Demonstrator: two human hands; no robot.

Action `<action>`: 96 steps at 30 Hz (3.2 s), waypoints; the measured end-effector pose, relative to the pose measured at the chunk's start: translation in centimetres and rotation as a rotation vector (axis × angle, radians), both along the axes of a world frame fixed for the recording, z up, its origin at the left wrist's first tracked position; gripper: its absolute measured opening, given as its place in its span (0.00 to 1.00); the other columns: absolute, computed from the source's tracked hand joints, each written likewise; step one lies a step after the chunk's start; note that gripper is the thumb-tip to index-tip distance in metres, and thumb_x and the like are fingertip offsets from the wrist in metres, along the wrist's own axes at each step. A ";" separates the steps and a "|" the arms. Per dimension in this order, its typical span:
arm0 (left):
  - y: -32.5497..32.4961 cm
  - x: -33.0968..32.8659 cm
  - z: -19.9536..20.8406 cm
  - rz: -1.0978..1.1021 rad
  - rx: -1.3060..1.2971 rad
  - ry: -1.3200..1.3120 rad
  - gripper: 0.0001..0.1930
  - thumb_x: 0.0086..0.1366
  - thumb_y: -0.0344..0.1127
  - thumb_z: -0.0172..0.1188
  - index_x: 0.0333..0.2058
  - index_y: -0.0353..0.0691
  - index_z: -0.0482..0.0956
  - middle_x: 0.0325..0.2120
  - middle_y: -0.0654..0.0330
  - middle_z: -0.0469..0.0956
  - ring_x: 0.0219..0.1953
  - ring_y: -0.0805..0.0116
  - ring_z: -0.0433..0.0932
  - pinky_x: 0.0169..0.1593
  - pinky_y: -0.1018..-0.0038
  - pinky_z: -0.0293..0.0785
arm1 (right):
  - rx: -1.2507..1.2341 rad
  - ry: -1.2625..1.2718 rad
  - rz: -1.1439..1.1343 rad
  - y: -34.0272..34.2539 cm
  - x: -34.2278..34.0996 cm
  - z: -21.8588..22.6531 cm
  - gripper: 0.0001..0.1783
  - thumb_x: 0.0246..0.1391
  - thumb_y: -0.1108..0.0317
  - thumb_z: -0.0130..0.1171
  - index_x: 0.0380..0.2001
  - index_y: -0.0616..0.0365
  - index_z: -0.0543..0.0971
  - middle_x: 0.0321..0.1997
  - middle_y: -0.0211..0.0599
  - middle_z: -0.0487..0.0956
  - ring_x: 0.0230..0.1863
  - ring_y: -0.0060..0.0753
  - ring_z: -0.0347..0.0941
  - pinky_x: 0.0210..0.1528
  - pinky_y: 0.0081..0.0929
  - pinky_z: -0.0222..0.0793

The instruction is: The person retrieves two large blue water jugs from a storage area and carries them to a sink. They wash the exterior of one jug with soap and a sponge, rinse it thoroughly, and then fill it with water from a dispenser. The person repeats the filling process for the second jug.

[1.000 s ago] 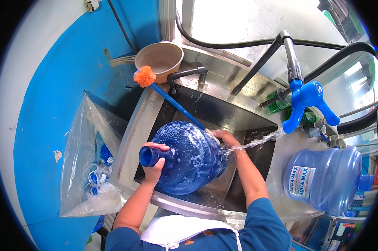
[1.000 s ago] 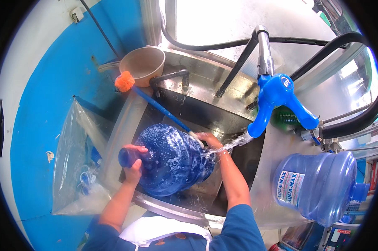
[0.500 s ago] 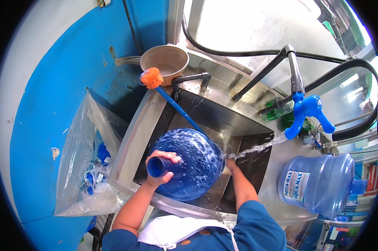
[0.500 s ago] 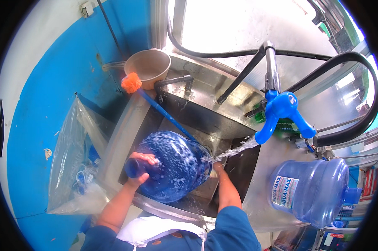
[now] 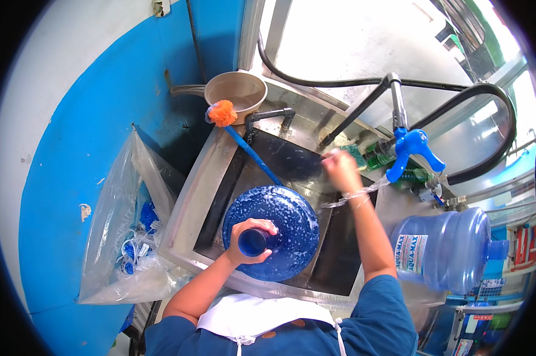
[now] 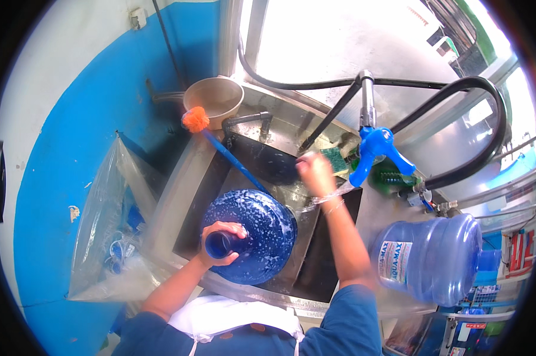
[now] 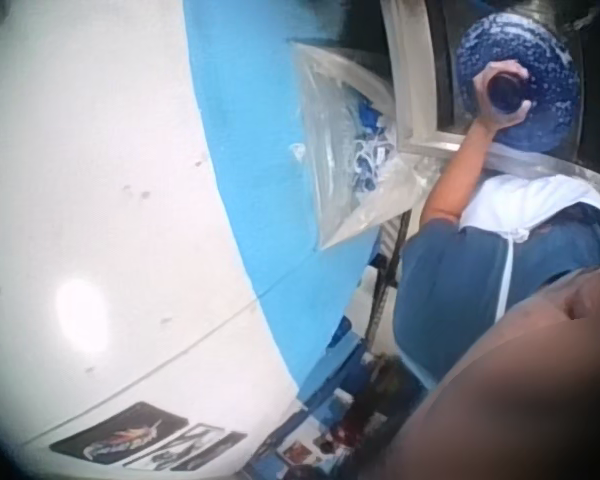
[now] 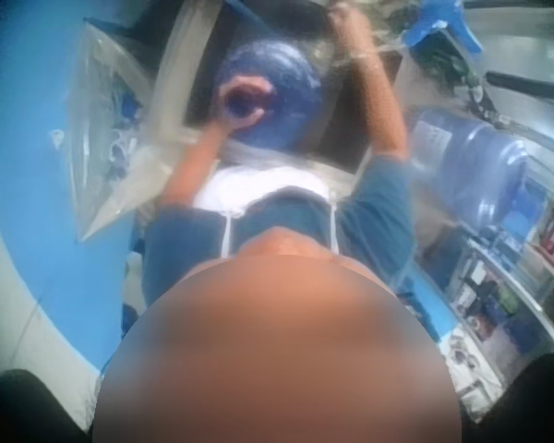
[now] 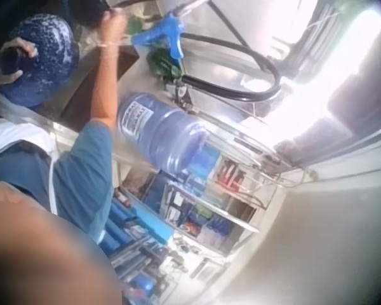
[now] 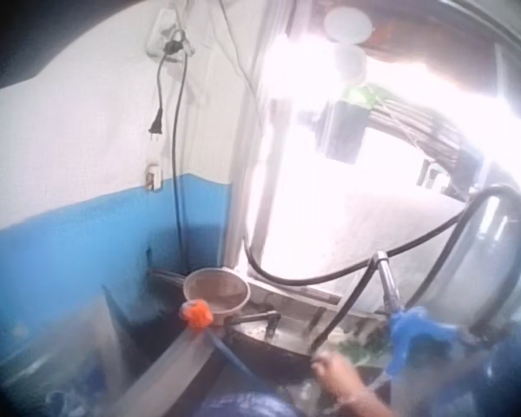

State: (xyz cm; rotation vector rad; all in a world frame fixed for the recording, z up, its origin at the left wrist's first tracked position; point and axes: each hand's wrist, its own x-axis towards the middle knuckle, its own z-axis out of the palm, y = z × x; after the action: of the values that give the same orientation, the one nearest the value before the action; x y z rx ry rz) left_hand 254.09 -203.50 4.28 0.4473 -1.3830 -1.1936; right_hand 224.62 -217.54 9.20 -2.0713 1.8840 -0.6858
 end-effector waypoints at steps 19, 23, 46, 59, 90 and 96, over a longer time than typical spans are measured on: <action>-4.4 -16.2 5.8 -0.055 -0.391 -1.087 0.40 0.54 0.58 0.65 0.61 0.41 0.68 0.62 0.48 0.66 0.68 0.48 0.57 0.67 0.41 0.47 | -0.309 -1.014 0.258 7.7 -1.7 19.8 0.34 0.66 0.42 0.45 0.53 0.66 0.75 0.61 0.47 0.73 0.55 0.33 0.72 0.54 0.33 0.71; -4.0 -17.4 4.2 -0.019 -0.434 -1.180 0.40 0.58 0.61 0.60 0.64 0.43 0.66 0.67 0.50 0.58 0.71 0.45 0.48 0.67 0.38 0.43 | -0.182 -1.152 0.140 8.8 -4.0 17.5 0.30 0.67 0.45 0.46 0.50 0.65 0.76 0.59 0.47 0.75 0.52 0.36 0.74 0.53 0.36 0.71; -21.4 -3.8 -17.6 0.396 0.772 0.020 0.26 0.58 0.32 0.64 0.54 0.32 0.69 0.43 0.51 0.77 0.50 0.59 0.74 0.56 0.65 0.66 | -0.063 0.417 0.045 18.4 -0.8 9.7 0.17 0.48 0.54 0.67 0.35 0.52 0.77 0.33 0.40 0.73 0.32 0.48 0.76 0.35 0.42 0.74; -20.8 -5.6 7.3 0.407 -0.077 -0.127 0.09 0.72 0.37 0.52 0.41 0.37 0.69 0.23 0.60 0.74 0.23 0.69 0.74 0.30 0.70 0.71 | -0.111 0.646 -0.616 16.4 -5.3 7.0 0.18 0.54 0.53 0.61 0.42 0.53 0.77 0.38 0.48 0.79 0.43 0.51 0.76 0.43 0.41 0.71; -3.5 -27.1 10.5 0.002 -0.462 -0.822 0.16 0.58 0.33 0.61 0.46 0.37 0.79 0.46 0.48 0.73 0.52 0.49 0.73 0.55 0.59 0.70 | -0.028 -1.025 -0.157 34.2 -12.7 24.0 0.08 0.62 0.67 0.50 0.40 0.57 0.67 0.20 0.35 0.73 0.15 0.23 0.66 0.18 0.20 0.62; -3.9 -24.5 1.0 0.163 -0.618 -1.170 0.30 0.65 0.45 0.57 0.63 0.43 0.64 0.63 0.37 0.59 0.67 0.40 0.56 0.69 0.51 0.50 | 0.326 -0.435 -0.331 37.4 -12.4 22.3 0.11 0.60 0.72 0.52 0.46 0.58 0.69 0.21 0.31 0.71 0.20 0.24 0.66 0.23 0.23 0.59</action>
State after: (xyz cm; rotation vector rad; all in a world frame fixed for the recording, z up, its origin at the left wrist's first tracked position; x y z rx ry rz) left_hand 229.59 -207.42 5.33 0.8373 -2.5218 -0.2301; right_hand 212.23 -180.10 31.48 -1.3038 1.9330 -0.7654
